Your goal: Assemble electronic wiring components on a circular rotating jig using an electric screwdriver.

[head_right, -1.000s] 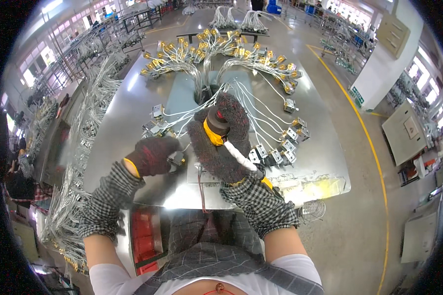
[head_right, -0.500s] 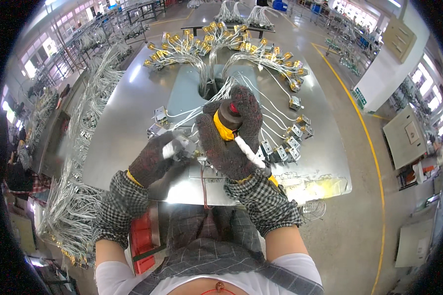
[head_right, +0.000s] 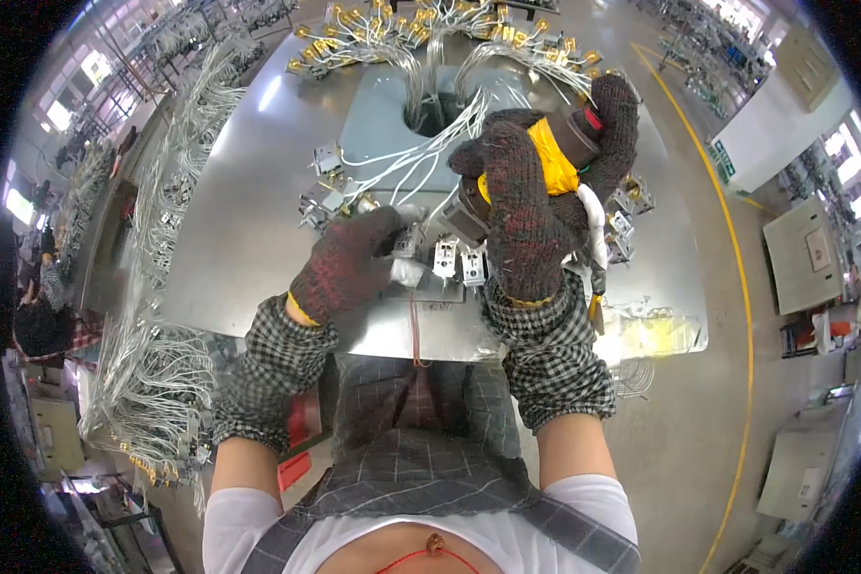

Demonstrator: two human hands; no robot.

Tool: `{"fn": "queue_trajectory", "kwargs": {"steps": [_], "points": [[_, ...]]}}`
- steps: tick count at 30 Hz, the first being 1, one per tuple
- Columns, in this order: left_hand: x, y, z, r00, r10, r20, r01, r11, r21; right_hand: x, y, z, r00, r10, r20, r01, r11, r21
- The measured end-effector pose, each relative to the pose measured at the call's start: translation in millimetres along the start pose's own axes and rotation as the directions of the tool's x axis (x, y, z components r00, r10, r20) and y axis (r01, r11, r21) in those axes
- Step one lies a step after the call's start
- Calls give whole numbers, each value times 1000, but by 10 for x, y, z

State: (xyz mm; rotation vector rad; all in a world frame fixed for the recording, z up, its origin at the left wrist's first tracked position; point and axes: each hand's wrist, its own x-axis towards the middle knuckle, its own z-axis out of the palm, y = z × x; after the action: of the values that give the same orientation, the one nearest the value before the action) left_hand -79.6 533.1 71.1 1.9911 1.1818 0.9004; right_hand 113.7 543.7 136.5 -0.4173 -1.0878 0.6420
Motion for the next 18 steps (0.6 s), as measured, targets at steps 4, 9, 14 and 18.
{"fn": "queue_trajectory", "kwargs": {"steps": [4,9,14,18], "points": [[56,188,-5,995,-60,79,42,975,217,-46,62,-16,997,76,30,-79,990,118],[60,284,-33,983,-122,139,87,968,236,-17,122,-66,1000,14,23,-16,994,105],[111,240,36,990,-43,133,10,971,237,-59,69,41,992,-92,86,94,995,-23],[106,167,90,993,56,106,-82,964,253,-109,43,9,975,-96,202,115,990,-81]]}}
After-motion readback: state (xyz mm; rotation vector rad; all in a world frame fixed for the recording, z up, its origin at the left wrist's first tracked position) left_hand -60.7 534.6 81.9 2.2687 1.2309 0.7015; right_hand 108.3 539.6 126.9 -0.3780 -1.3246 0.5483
